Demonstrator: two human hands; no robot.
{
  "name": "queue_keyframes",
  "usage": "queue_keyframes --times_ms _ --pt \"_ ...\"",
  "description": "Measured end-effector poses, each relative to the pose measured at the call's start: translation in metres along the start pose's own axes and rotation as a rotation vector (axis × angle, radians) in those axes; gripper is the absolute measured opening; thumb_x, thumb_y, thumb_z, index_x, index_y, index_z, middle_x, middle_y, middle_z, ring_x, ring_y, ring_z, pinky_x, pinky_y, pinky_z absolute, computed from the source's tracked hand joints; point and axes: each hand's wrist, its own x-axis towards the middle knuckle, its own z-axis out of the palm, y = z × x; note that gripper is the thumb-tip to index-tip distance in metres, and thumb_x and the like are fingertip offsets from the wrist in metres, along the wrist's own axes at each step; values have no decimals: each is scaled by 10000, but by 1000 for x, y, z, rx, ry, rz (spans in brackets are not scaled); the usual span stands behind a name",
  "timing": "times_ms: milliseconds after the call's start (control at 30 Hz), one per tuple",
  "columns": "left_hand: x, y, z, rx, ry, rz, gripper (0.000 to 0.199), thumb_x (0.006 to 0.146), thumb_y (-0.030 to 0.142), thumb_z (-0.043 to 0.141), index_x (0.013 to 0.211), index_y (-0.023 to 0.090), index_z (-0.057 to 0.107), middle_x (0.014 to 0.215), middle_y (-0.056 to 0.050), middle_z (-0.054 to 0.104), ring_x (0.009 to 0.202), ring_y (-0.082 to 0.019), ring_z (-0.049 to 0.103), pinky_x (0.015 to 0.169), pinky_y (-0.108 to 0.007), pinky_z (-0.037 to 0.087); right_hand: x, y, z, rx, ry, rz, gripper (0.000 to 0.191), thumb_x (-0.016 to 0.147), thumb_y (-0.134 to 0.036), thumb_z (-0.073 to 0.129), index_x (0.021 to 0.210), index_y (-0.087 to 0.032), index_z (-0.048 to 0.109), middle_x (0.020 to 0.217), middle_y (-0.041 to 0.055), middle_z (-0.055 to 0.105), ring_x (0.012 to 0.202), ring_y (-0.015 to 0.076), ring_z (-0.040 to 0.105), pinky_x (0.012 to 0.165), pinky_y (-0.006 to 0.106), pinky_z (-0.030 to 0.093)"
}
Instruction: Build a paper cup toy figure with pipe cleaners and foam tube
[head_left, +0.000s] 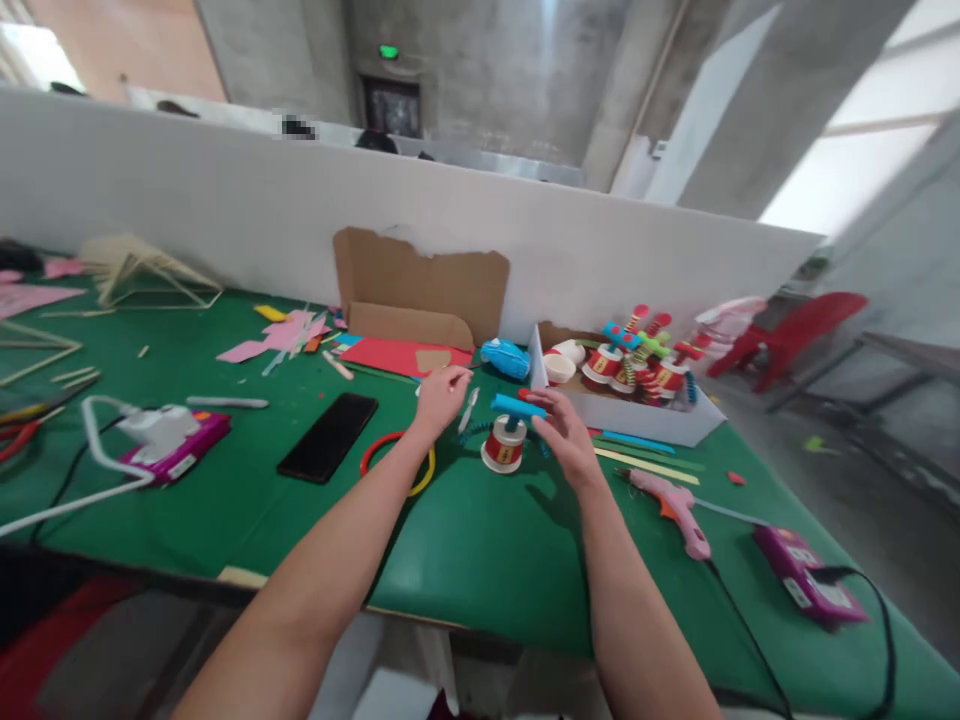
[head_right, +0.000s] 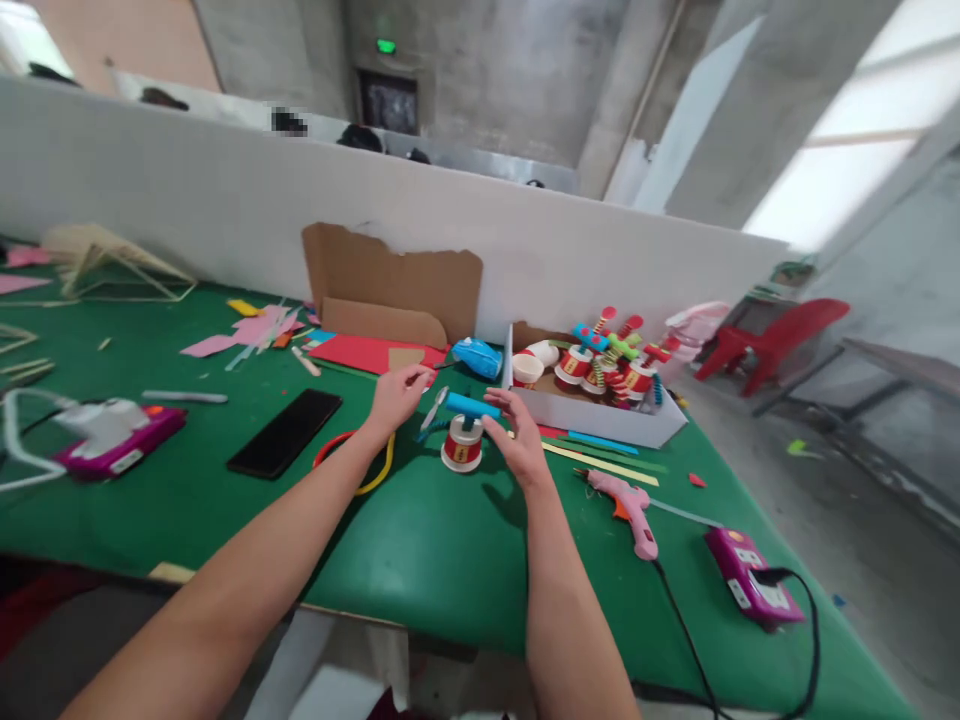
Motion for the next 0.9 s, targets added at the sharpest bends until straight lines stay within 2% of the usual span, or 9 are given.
queue_keyframes --times_ms 133,233,333,400,533,700,900 --pt "1 3 -1 -43 43 142 156 845 180 554 843 194 709 914 -41 745 881 -194 653 858 -336 481 4 3 4 -55 49 -24 373 823 -478 587 1128 -264 571 1167 90 637 1132 258 575 969 437 453" --pt "2 14 -7 -156 52 348 145 866 219 563 901 196 702 958 -49 740 938 -190 641 898 -355 469 5 5 5 -162 71 -61 395 790 -463 637 1124 -261 577 1154 89 634 1089 259 589 957 446 456" --pt "0 27 -12 -228 -42 566 128 843 289 629 902 201 701 1021 -62 727 1009 -205 611 941 -381 446 4 5 4 -246 65 -78 424 773 -434 664 1146 -257 571 1136 90 637 1041 258 603 927 447 467" --pt "-2 33 -13 -225 -124 633 115 825 305 657 858 203 697 1026 -62 724 1014 -213 594 938 -386 443 3 4 3 -265 59 -80 440 768 -420 670 1164 -260 563 1113 85 643 1013 254 611 905 442 477" --pt "-6 32 -10 -178 -225 629 79 827 272 646 795 204 671 982 -44 727 969 -207 586 894 -373 450 5 6 1 -240 77 -76 421 768 -402 669 1153 -271 562 1087 69 645 966 234 618 907 435 480" --pt "-9 25 -4 -163 -241 552 35 830 223 627 829 205 656 930 -42 724 893 -194 592 818 -349 468 7 13 4 -117 147 -49 364 759 -377 672 1081 -262 548 1067 63 647 943 215 634 896 420 499" --pt "-12 25 -2 -170 -267 466 45 815 250 645 816 206 639 935 -44 722 906 -201 607 836 -366 483 7 16 11 -72 174 -36 316 739 -367 673 985 -248 516 989 40 650 886 200 653 858 395 513"
